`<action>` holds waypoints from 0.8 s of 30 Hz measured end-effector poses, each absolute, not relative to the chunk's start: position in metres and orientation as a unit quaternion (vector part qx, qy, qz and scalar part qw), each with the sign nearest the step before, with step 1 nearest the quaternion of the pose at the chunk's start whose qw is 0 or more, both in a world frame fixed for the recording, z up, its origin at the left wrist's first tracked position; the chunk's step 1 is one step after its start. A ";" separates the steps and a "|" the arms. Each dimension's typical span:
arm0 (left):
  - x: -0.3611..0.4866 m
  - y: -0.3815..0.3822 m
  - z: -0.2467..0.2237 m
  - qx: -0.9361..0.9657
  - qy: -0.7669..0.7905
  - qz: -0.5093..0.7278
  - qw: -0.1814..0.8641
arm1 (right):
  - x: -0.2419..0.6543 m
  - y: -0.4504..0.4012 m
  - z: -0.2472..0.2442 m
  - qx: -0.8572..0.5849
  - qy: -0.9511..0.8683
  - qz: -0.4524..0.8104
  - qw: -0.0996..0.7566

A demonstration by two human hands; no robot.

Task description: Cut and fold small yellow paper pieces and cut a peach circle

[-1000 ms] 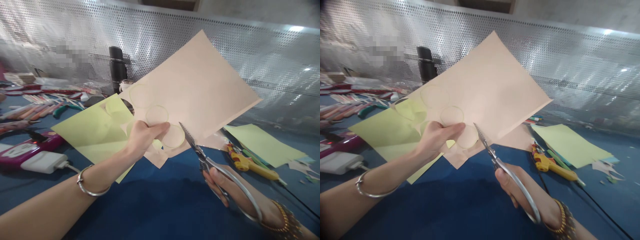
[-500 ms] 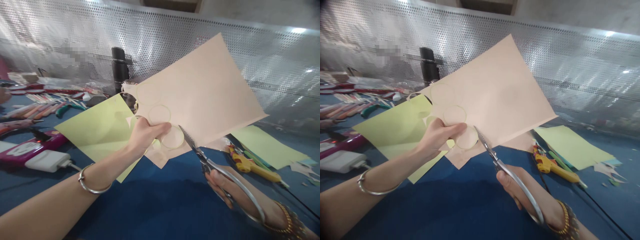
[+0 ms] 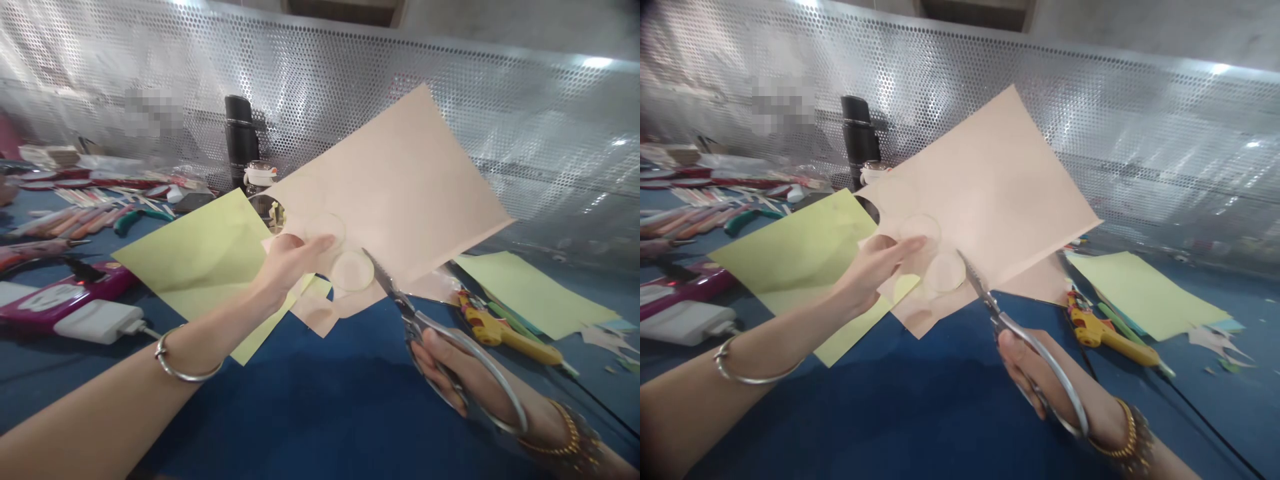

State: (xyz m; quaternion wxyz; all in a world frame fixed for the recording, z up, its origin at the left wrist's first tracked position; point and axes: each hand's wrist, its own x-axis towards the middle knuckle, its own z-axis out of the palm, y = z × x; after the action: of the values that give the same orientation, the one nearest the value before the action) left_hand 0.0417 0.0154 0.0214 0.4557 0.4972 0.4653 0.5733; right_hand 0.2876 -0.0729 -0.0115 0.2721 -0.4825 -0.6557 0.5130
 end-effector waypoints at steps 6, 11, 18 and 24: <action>0.041 0.020 0.016 0.418 0.428 0.669 0.441 | 0.282 -0.063 -0.013 -0.465 -0.522 0.609 0.375; 0.048 0.008 0.015 0.520 0.386 0.633 0.424 | 0.280 -0.064 -0.018 -0.464 -0.527 0.601 0.381; 0.063 -0.007 0.015 0.462 0.386 0.424 0.677 | 0.283 -0.068 -0.029 -0.509 -0.608 0.512 0.332; 0.070 -0.007 0.006 0.417 0.372 0.521 0.645 | 0.284 -0.075 -0.030 -0.509 -0.676 0.447 0.290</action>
State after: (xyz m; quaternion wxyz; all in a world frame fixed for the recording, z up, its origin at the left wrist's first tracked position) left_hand 0.0699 -0.0065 0.0057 0.6454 0.4167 0.3720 0.5210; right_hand 0.2837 -0.0748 -0.0300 0.2904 -0.5090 -0.6759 0.4469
